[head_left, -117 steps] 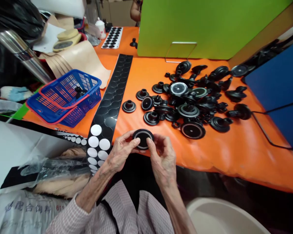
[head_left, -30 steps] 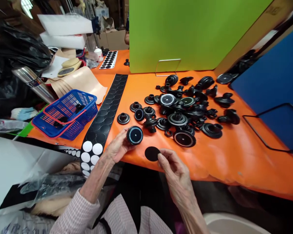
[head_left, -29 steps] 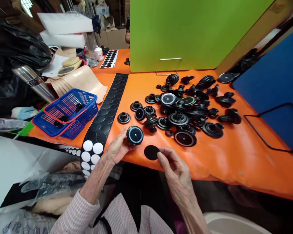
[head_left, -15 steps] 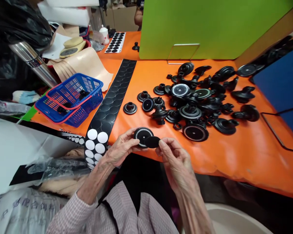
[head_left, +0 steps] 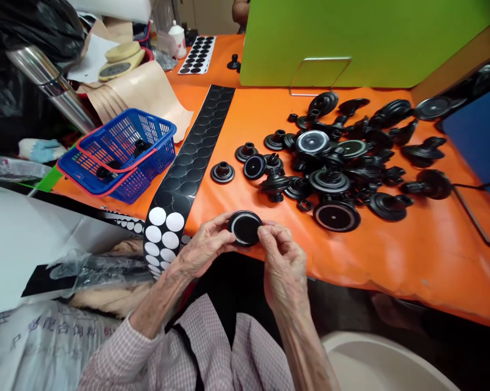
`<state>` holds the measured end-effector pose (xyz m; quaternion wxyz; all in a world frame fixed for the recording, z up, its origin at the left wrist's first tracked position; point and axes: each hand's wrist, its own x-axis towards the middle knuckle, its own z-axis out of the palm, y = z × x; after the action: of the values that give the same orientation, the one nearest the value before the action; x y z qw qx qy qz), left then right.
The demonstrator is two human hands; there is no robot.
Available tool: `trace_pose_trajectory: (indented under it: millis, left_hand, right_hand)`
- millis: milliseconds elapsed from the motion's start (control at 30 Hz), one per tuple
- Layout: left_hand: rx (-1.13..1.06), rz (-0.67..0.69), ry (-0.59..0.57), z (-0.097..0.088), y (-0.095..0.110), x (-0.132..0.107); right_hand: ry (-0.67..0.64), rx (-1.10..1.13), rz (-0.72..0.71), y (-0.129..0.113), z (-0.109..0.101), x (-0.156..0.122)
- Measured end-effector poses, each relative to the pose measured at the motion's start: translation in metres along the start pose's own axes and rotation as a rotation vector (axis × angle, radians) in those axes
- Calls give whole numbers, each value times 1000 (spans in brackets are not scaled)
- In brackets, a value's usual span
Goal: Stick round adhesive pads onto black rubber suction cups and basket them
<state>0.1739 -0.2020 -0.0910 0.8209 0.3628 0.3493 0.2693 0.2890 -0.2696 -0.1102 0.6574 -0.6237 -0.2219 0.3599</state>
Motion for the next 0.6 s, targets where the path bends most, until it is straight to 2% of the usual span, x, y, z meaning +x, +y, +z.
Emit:
trace_pose_trajectory:
  millis: [333,467,600]
  left_hand:
    - [2,-8,-3,2,1,1]
    - [-12,14,-20,0,-3,2]
    - [-16,32,14,-1,-5,3]
  right_hand:
    - [35,-82,-24,1,2,0]
    - [63,-164,-73,1,5,-2]
    - [89,-244,-145,4,9,-4]
